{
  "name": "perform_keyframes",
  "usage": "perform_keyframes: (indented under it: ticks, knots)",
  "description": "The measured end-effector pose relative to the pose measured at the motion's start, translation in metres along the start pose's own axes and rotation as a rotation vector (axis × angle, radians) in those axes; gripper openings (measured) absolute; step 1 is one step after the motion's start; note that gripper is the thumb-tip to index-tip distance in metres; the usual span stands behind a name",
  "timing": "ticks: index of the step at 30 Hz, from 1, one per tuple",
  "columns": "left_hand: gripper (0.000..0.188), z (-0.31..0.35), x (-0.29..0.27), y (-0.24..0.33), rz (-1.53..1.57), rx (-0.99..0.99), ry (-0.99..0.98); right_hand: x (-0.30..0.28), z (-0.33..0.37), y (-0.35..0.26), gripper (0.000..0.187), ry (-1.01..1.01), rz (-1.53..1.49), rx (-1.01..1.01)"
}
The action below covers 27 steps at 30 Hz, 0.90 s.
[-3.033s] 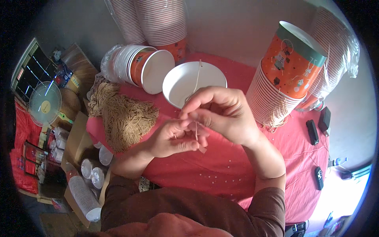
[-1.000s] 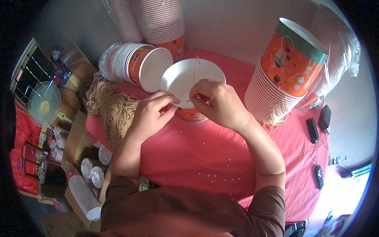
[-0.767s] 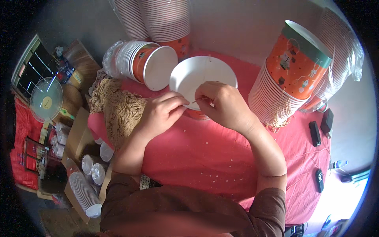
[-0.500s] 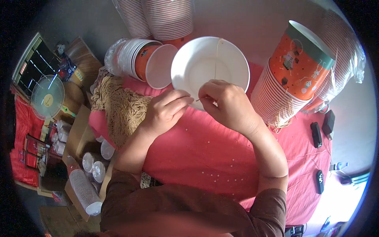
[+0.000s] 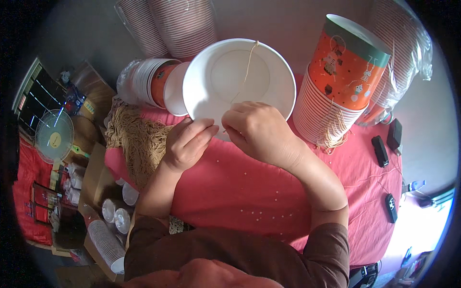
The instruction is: Thread and tie cord handles through pre-punched holes on paper popcorn tubs.
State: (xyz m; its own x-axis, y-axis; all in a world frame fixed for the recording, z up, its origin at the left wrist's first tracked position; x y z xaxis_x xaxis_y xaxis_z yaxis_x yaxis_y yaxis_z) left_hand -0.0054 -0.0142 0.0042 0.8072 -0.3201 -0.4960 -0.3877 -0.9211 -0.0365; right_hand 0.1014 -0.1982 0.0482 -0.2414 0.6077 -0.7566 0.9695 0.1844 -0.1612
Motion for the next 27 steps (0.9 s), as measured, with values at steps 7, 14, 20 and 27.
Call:
perform_keyframes:
  ticks: [7,14,20,27]
  knots:
    - [0.024,0.0,0.0,0.0,-0.008,-0.008,-0.009,0.001,0.001,0.001,0.009,-0.031,-0.009,-0.011]
    - [0.023,0.001,0.001,0.002,-0.009,-0.011,0.013,0.003,0.0,-0.001,0.009,-0.031,-0.022,-0.023]
    - [0.026,0.001,0.003,0.0,0.083,-0.116,-0.031,0.002,0.0,0.001,0.011,-0.1,-0.119,0.041]
    - [0.027,0.007,0.006,-0.005,0.205,-0.367,-0.227,0.005,-0.002,0.01,0.019,-0.231,-0.34,0.151]
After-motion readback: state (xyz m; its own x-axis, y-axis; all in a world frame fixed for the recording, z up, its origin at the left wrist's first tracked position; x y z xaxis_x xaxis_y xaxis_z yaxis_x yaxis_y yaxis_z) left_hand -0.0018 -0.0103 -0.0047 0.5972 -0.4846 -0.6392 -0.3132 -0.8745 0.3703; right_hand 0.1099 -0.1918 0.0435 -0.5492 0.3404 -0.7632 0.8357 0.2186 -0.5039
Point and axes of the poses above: each hand's wrist, its own z-axis away from the middle knuckle, its own x-axis out of the palm, y = z × x, the point moved 1 cm from there along -z, towards the middle knuckle, and after that the axes turned 12 degrees about -x, right-handed, at the moved point
